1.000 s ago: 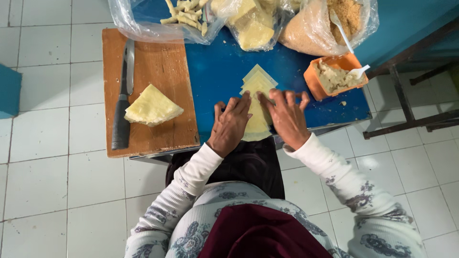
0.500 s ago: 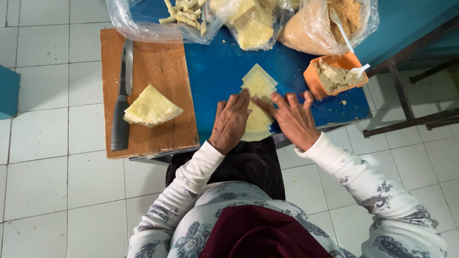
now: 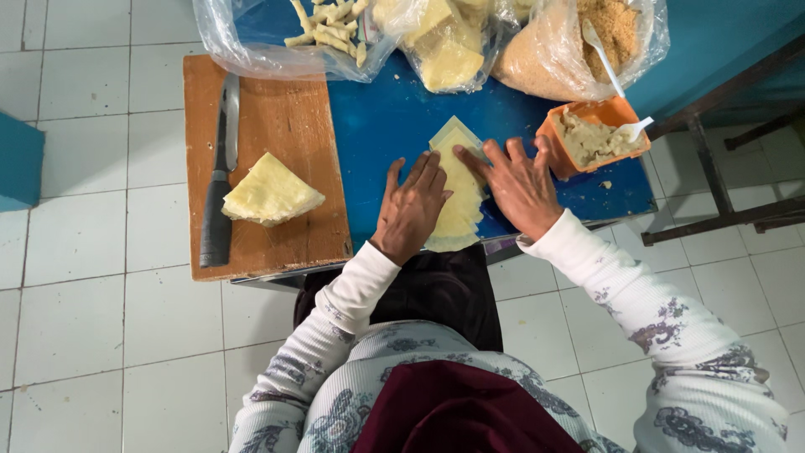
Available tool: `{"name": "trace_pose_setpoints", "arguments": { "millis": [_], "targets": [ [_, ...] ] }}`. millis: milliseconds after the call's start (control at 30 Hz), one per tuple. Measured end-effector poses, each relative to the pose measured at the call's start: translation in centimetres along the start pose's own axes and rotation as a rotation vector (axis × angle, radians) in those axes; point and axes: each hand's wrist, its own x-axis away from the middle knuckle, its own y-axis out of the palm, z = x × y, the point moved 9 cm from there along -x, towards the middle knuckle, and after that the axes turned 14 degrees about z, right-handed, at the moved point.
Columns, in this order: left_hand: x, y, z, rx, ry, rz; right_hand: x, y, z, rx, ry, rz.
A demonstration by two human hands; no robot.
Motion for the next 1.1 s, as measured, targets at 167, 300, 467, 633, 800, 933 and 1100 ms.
{"name": "trace_pose_setpoints", "arguments": {
  "millis": [167, 300, 467, 633, 800, 933, 1100],
  "targets": [
    [0.1, 0.5, -0.3, 0.012, -0.034, -0.015, -1.1, 0.2, 1.1, 0.046, 0.014, 0.001],
    [-0.1, 0.6, 0.0, -0.041, -0.006, -0.028, -2.2, -0.4, 3.6, -0.341, 0.28, 0.088],
    [-0.3, 0.8, -0.2, -0.009, -0.029, -0.035, -1.7, 1.2, 1.6, -0.54, 0.386, -0.079],
    [-0.2, 1.5, -0.4, -0.017, -0.041, -0.05, -1.6, -0.1, 0.7, -0.127, 0.116, 0.054],
    [-0.1, 1.7, -0.6, -0.022, -0.043, -0.048, -1.3, 0.3, 2.6, -0.15, 0.106, 0.046],
    [-0.1, 1.6, -0.6, -0.006, -0.036, -0.034, -0.8, 0.2, 1.6, -0.239, 0.064, 0.001],
    [-0.1, 1.6, -0.5, -0.039, -0.019, -0.025, -1.9, -0.3, 1.2, -0.077, -0.048, 0.04]
  ]
}}
